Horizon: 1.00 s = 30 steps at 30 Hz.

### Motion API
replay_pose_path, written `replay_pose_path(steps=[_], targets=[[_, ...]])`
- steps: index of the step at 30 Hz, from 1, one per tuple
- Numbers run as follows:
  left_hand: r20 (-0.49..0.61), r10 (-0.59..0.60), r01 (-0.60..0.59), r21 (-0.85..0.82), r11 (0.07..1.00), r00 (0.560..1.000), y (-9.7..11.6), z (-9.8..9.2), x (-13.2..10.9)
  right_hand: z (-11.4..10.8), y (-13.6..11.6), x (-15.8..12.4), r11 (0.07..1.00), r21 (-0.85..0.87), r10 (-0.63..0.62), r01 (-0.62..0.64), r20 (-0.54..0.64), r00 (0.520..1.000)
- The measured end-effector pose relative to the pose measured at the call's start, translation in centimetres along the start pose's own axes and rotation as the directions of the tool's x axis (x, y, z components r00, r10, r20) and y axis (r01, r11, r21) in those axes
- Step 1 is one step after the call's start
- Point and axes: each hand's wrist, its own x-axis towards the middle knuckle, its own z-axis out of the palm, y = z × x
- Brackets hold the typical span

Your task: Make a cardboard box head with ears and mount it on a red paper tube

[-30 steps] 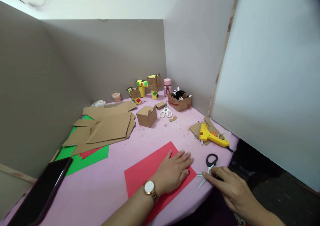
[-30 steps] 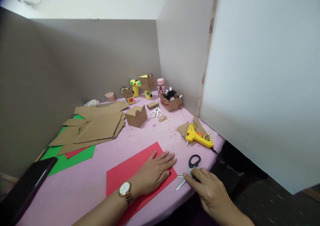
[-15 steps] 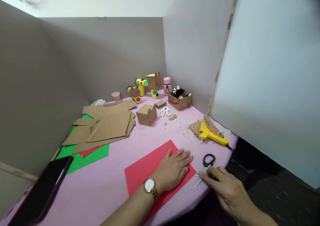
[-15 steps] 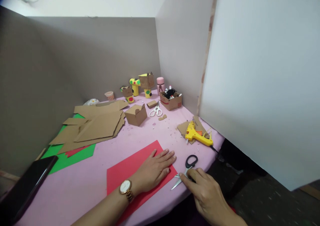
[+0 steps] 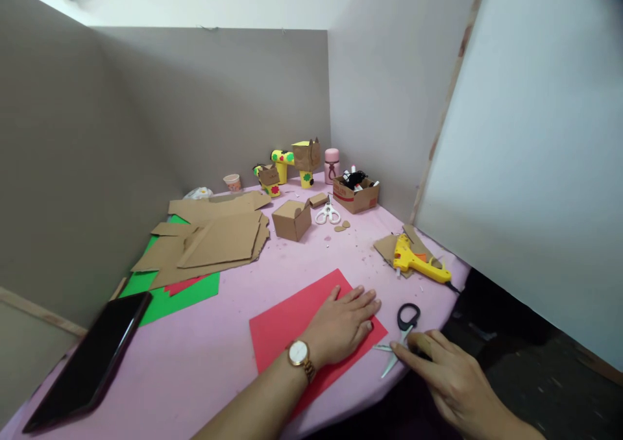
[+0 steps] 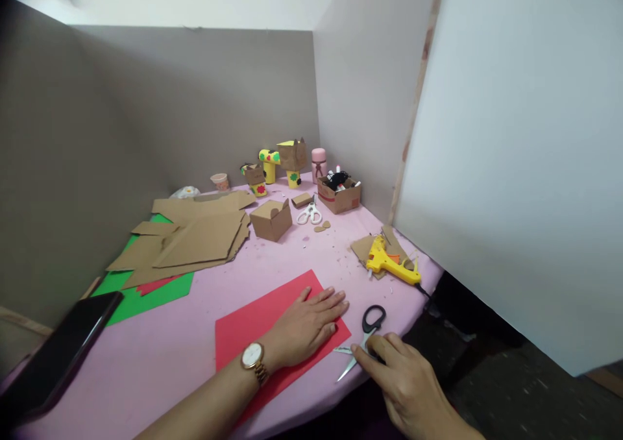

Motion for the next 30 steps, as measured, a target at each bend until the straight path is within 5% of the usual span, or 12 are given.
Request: replay_pose_path(steps=[11,21,30], targets=[[-0.035,0.018,-0.018,-0.003,1.0,0.999,-0.1,0.3,0.1,0.1,-0.8,0.2,0.999,0.002,-0.038,0.038,-0.015,0.999],[0.077,-0.031,0.03,0.016,0.999,0.997,-1.1,-1.5,-4.8,0.4,-1.2,0.0,1.0,0.015,-0.013,0.013,-0.018,1.0],[0.062,-0.043,0.041,0.032,0.999,0.997,-1.0,-1.3,-4.7,0.1,-1.9,0.7,0.999,0.026,-0.03,0.029,0.05,0.998]])
